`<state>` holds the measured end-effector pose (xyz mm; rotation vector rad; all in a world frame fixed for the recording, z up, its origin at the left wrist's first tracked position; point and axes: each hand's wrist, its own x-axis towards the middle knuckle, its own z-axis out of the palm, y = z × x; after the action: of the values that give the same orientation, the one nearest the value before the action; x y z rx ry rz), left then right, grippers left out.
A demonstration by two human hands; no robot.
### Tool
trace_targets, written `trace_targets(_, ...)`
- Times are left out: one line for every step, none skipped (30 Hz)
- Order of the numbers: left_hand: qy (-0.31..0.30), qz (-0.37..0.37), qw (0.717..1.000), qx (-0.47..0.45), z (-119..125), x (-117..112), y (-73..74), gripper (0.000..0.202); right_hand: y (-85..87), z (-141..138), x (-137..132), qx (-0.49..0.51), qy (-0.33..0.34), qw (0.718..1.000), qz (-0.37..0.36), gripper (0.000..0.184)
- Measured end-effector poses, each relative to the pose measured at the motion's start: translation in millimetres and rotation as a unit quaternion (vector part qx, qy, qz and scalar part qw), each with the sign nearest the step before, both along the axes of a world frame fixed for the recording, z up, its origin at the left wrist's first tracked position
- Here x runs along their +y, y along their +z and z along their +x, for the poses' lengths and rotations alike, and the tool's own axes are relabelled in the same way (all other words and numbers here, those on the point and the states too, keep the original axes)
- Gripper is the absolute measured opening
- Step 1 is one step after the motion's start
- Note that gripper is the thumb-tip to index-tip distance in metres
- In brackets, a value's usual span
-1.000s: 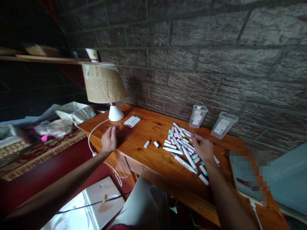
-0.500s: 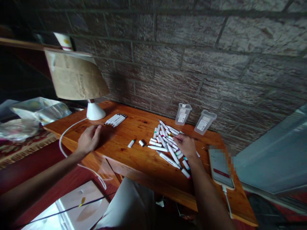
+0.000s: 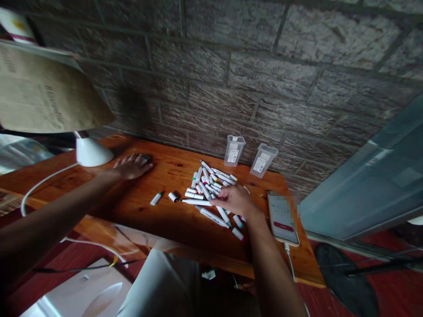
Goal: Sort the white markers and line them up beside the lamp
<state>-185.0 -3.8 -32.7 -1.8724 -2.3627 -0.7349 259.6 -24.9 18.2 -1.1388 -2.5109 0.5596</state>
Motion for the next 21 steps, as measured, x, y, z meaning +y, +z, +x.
trace_targets(0.009,-0.011,1.000,0.003,4,0,-1.7,0.084,1.5,1,-1,-0.003,0.000,1.000,-0.005,0.032)
trace_targets(0.020,-0.023,1.000,0.007,10,0,-2.4,0.084,3.3,2,-2,-0.007,-0.002,1.000,-0.009,0.032)
trace_targets(0.025,-0.033,0.999,0.013,18,0,-2.1,0.083,5.1,2,-4,-0.015,-0.003,1.000,-0.012,0.032)
trace_targets(0.021,-0.036,0.999,0.018,27,1,-0.6,0.082,6.9,2,-6,-0.024,-0.003,1.000,-0.012,0.032)
trace_targets(0.008,-0.037,0.999,0.026,38,3,1.9,0.080,8.3,2,-7,-0.033,-0.001,0.999,-0.012,0.031)
trace_targets(-0.008,-0.034,0.999,0.032,50,5,5.1,0.079,9.4,1,-9,-0.042,0.000,0.999,-0.009,0.030)
trace_targets(-0.022,-0.025,0.999,0.036,61,9,8.8,0.077,10.0,0,-10,-0.050,0.001,0.999,-0.007,0.028)
trace_targets(-0.045,0.003,0.998,0.043,72,13,12.5,0.075,10.3,-1,-11,-0.056,0.001,0.998,-0.005,0.025)
trace_targets(-0.072,0.044,0.995,0.047,82,17,15.9,0.073,10.4,-1,-11,-0.056,-0.002,0.998,-0.005,0.023)
trace_targets(-0.097,0.092,0.990,0.044,91,21,18.5,0.069,10.4,-1,-11,-0.050,-0.006,0.999,-0.005,0.021)
trace_targets(-0.115,0.135,0.984,0.034,98,23,20.3,0.066,10.6,-1,-11,-0.038,-0.011,0.999,-0.005,0.020)
trace_targets(-0.128,0.168,0.977,0.021,103,25,21.1,0.062,11.1,-1,-10,-0.023,-0.016,1.000,-0.004,0.021)
trace_targets(-0.138,0.188,0.972,0.007,107,25,21.2,0.060,12.0,1,-10,-0.004,-0.024,1.000,-0.001,0.022)
trace_targets(-0.146,0.199,0.969,-0.006,110,25,20.8,0.057,13.3,2,-9,0.021,-0.037,0.999,0.005,0.023)
trace_targets(-0.151,0.202,0.967,-0.016,111,24,20.3,0.055,14.9,4,-9,0.046,-0.052,0.998,0.012,0.023)
trace_targets(-0.154,0.204,0.966,-0.025,112,23,19.9,0.053,16.7,5,-9,0.071,-0.065,0.995,0.019,0.022)
trace_targets(-0.156,0.207,0.965,-0.032,111,21,20.0,0.051,18.6,6,-9,0.096,-0.076,0.992,0.027,0.021)
trace_targets(-0.156,0.211,0.964,-0.040,111,20,20.5,0.050,20.2,7,-9,0.117,-0.081,0.989,0.037,0.019)
trace_targets(-0.156,0.218,0.962,-0.047,110,19,21.4,0.049,21.6,7,-9,0.129,-0.082,0.987,0.051,0.018)
trace_targets(-0.157,0.227,0.960,-0.052,109,18,22.5,0.048,22.6,6,-8,0.133,-0.077,0.986,0.067,0.016)
trace_targets(-0.162,0.237,0.956,-0.056,108,18,23.7,0.047,23.0,5,-6,0.129,-0.071,0.985,0.085,0.016)
